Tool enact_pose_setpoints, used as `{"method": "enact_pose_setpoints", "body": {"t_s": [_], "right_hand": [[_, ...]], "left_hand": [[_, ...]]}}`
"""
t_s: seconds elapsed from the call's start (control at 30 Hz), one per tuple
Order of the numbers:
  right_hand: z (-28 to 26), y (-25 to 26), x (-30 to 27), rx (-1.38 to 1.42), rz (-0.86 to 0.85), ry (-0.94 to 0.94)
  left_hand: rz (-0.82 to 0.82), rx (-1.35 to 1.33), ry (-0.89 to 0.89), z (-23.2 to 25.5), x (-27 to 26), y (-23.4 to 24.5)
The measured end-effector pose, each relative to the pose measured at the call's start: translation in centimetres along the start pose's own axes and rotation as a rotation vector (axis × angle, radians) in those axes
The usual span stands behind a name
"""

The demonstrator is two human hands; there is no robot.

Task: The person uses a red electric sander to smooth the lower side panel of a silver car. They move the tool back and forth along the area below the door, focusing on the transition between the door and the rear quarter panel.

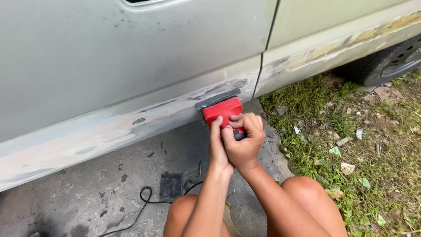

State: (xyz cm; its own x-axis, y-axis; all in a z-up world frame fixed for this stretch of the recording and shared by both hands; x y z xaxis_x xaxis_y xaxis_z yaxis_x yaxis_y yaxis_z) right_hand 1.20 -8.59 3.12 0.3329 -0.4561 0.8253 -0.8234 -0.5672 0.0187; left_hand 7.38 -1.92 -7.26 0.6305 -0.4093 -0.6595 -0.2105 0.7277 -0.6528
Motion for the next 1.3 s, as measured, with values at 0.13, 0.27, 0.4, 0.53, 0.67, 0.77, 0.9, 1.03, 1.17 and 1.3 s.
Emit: {"method": "enact_pose_setpoints", "body": {"t_s": [0.13, 0.27, 0.4, 0.53, 0.67, 0.77, 0.9, 1.03, 1.17, 1.3], "right_hand": [[-0.5, -0.2, 0.3, 0.015, -0.002, -0.016], [-1.1, -0.9, -0.7, 0.005, 0.012, 0.004], [-1.6, -2.0, -1.9, 0.005, 0.0, -0.033], [-2.0, -3.3, -3.1, 0.0, -0.012, -0.079], [-1.8, -3.3, -3.6, 0.007, -0.003, -0.112], [-1.1, -2.7, -3.1, -0.008, 0.009, -0.1], [-0.4, -1.1, -1.7, -0.032, 0.015, -0.071], [0.2, 0.2, -0.3, -0.024, 0.024, -0.029], [0.6, 0.6, 0.2, 0.01, 0.045, -0.016], [0.4, -0.2, -1.4, 0.042, 0.031, -0.035]], "left_hand": [[-0.065, -0.048, -0.011, 0.6, -1.7, -1.4], [-0.065, -0.041, -0.016, 0.8, 0.3, 0.9], [0.004, -0.035, -0.012, 1.6, 0.0, 3.2], [0.028, -0.043, -0.003, 2.7, -1.6, 3.9], [0.045, -0.032, -0.006, 2.8, -1.5, 4.5], [0.04, -0.031, -0.005, 2.2, -1.4, 3.4], [-0.005, -0.04, 0.009, 0.6, 0.0, 1.9], [-0.066, -0.043, 0.025, -0.4, -0.3, -0.5], [-0.074, -0.024, -0.001, 0.1, -1.8, -2.0], [-0.036, -0.015, -0.023, 0.5, -0.9, 0.4]]}}
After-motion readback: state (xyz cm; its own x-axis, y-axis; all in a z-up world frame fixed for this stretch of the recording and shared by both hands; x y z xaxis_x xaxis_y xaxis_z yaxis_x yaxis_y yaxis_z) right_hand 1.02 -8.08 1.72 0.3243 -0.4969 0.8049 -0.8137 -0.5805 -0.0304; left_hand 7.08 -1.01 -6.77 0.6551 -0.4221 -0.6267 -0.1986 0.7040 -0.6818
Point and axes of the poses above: each hand's wrist, its own x-axis towards the middle knuckle, its own y-axis out of the back of the hand, z = x × y, the point moved 8 cm from there along x, towards the middle knuckle, and after that the axes turned 14 degrees about y, right-handed, at the moved point
